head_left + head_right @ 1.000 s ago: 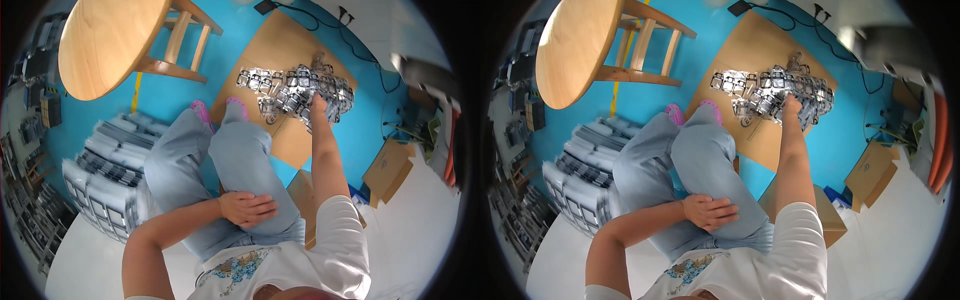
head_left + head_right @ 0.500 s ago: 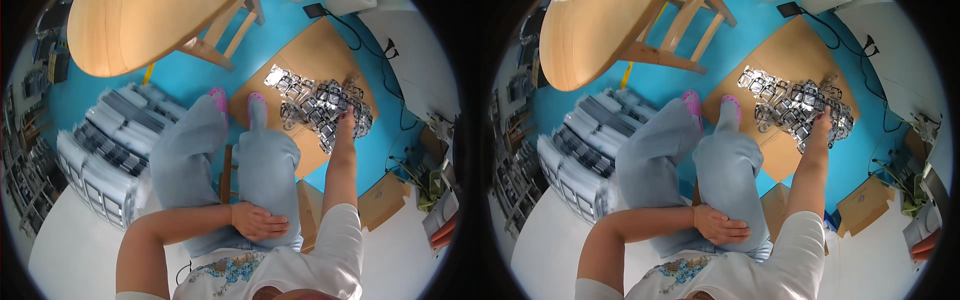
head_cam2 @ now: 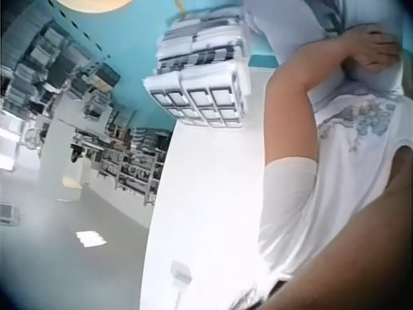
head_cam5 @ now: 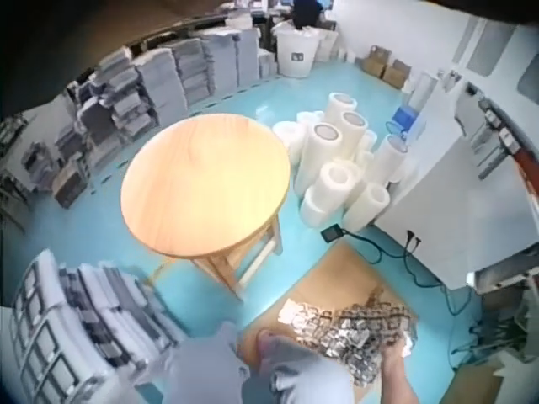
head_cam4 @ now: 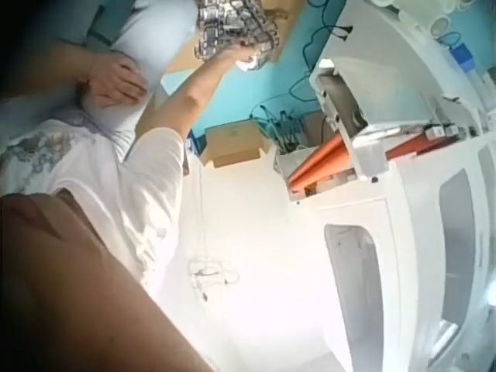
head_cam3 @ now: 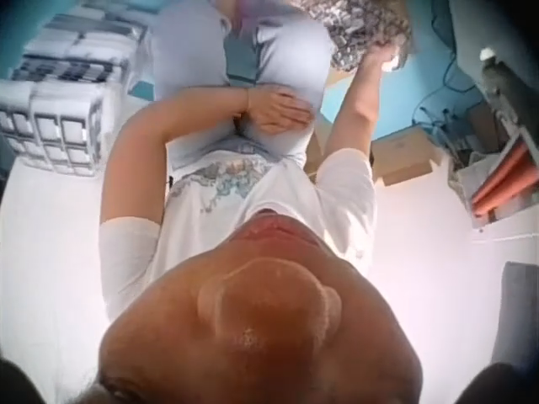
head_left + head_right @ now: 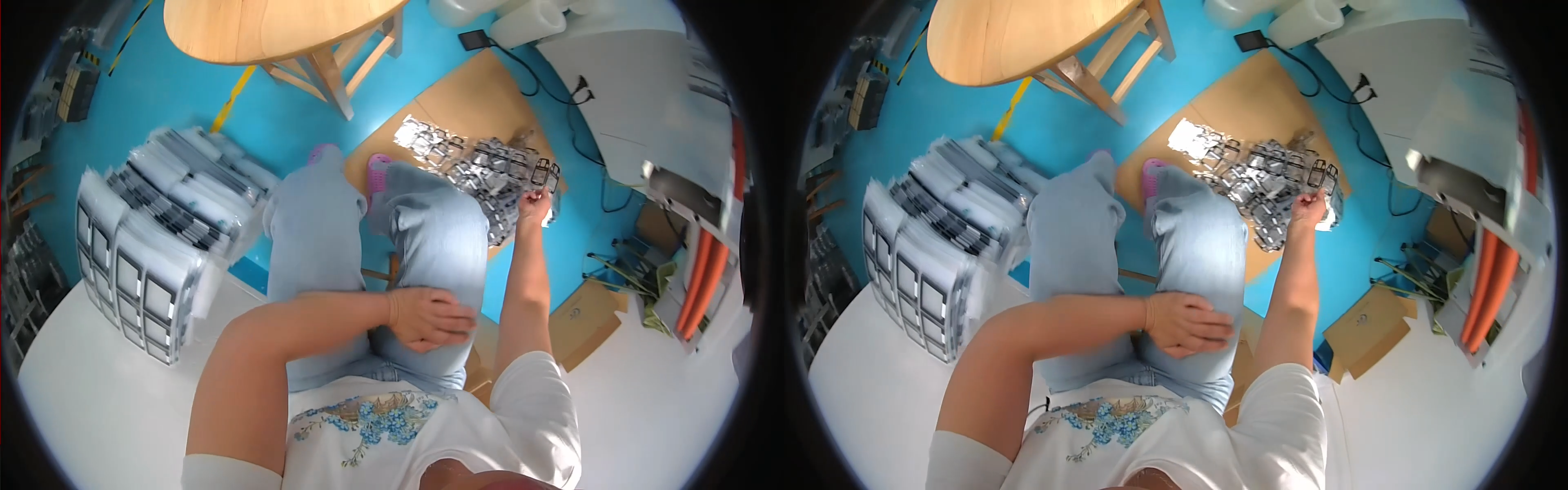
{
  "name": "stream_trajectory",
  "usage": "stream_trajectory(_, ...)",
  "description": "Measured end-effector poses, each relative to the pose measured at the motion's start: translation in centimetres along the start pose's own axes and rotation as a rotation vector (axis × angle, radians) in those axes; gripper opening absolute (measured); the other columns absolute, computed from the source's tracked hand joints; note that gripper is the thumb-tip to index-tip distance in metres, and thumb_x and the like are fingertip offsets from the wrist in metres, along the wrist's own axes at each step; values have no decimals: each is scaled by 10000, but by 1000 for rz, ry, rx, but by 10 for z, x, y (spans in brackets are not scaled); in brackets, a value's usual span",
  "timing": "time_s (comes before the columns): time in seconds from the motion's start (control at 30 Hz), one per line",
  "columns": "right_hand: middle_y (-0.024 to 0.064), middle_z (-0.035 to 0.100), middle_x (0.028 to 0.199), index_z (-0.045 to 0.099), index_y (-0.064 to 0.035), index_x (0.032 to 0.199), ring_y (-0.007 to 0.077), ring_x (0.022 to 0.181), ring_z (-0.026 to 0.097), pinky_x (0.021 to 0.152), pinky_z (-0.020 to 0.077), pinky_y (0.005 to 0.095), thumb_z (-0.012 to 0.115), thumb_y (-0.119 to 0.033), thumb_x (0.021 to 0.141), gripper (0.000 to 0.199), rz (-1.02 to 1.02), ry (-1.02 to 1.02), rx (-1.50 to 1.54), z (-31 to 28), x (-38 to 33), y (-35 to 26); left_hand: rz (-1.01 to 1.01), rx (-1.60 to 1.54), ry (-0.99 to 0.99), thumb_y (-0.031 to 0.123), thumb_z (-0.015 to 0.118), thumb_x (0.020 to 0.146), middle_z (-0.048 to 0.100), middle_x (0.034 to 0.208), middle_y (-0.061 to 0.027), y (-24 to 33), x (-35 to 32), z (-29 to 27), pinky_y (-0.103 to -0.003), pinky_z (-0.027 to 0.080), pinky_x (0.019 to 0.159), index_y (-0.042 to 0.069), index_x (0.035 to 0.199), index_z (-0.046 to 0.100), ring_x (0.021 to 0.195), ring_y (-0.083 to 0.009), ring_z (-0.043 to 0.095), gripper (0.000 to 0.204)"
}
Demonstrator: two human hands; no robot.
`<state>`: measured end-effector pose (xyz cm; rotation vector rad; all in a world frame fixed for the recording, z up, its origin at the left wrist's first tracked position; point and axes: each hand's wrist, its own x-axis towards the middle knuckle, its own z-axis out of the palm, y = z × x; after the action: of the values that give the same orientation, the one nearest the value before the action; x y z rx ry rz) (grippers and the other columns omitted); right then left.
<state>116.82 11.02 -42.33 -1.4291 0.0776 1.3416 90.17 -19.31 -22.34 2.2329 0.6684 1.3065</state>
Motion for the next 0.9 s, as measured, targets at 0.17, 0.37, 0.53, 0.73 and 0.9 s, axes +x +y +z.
stream_trajectory(0.17, -44, 466, 645, 507, -138, 788, 90, 452, 351, 390, 303, 204, 592, -206, 949, 194, -6, 105, 54, -25, -50, -86, 98, -25, -62, 336, 563, 772, 543, 1331, -84, -11, 22, 6, -453, 344, 1047, 148, 1204, 601, 1301, -268, 463, 473)
stream_trajectory(0.37, -55, 430, 613, 478, -190, 715, 89, 451, 335, 394, 293, 208, 660, -179, 893, 255, -5, 40, -33, -25, -78, -110, -13, 191, -192, 342, 553, 731, 543, 1369, 0, 0, 21, -9, -410, 304, 1051, 257, 1270, 596, 1298, -170, 474, 548)
stream_trajectory(0.53, -2, 515, 691, 541, -61, 797, 86, 482, 360, 414, 312, 196, 622, -38, 888, 125, -121, -215, 182, -15, -125, -126, -3, 283, -170, 340, 414, 821, 561, 1344, -14, -1, 13, -19, -416, 252, 1091, 250, 1254, 620, 1272, -179, 489, 488)
stream_trajectory(0.73, 93, 638, 834, 544, -7, 871, 70, 475, 348, 385, 295, 177, 581, -21, 921, 63, -47, -420, 304, -48, -209, -173, 34, 347, -133, 349, 401, 853, 541, 1354, -41, 1, 10, -18, -423, 317, 1055, 219, 1274, 595, 1274, -206, 486, 481)
stream_trajectory(0.9, -13, 442, 678, 598, 95, 1039, 60, 474, 281, 391, 232, 181, 580, -7, 916, 161, -99, -419, 374, -60, -273, -186, 24, 343, -143, 347, 450, 818, 522, 1373, -63, 5, 10, -15, -450, 312, 1074, 198, 1297, 576, 1288, -243, 475, 518)
